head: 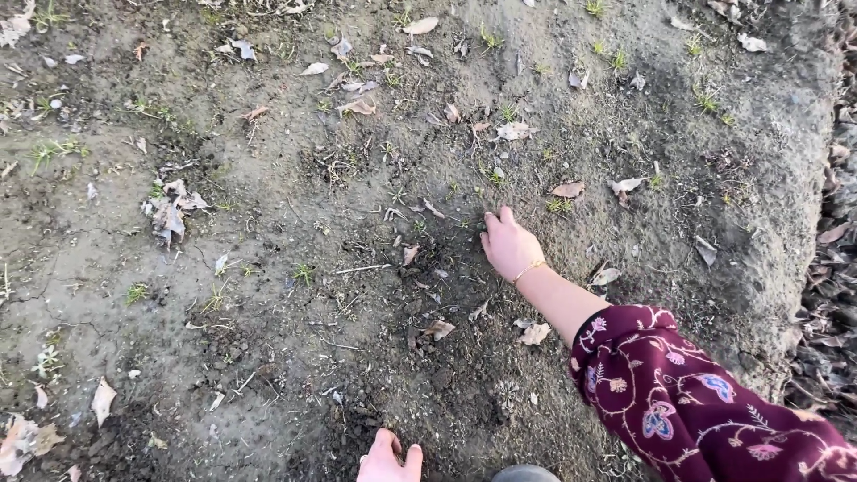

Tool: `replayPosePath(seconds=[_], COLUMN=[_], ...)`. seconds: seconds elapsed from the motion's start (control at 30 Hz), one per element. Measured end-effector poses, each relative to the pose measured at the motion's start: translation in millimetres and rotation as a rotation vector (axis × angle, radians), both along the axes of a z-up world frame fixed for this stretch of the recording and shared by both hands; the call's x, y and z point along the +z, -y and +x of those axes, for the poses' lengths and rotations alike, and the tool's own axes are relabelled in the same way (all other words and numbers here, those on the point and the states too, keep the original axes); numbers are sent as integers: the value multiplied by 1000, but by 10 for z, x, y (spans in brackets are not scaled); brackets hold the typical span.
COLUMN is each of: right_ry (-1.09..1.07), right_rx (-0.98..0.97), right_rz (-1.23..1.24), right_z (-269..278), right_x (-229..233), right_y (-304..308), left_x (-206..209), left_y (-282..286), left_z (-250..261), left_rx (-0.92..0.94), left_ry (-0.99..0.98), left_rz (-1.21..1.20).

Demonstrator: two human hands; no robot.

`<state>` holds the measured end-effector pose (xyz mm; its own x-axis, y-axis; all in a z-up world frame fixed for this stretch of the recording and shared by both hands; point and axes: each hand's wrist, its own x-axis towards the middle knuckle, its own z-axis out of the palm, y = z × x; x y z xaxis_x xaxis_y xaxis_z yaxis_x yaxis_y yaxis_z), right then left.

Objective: The person is manually removing small weeds and dry leaves from a patch of bare soil in a garden.

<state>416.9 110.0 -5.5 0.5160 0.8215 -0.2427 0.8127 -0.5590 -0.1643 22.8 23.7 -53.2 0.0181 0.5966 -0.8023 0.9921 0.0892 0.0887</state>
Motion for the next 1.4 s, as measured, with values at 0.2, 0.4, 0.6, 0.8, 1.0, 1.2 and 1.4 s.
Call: replayPosePath(seconds=[0.2, 0.4, 0.6, 0.8, 1.0, 1.2, 1.4], right_ry=[16, -358, -993, -1435, -526, -121, -16], right_rx=[51, -338, -752, -813, -297, -85, 16], right_rz=[15, 154, 472, 613, -113, -300, -262], right_z=[90, 270, 338, 625, 63, -257, -142], right_x=[-82, -101, 355, 315, 426, 488, 94], right_y=[-95, -315, -273, -133, -366, -554, -559], left_x=[-13, 382, 337, 443, 427, 142, 213], left_y=[-5, -150, -91, -138, -115, 16, -9], left_z=[0, 93, 71, 124, 147, 54, 82], left_rx=[14, 25, 59, 58, 28, 14, 20], left_ry=[-8, 29, 28, 3, -48, -42, -58], left_rz=[-18, -104, -35, -72, -48, 61, 52])
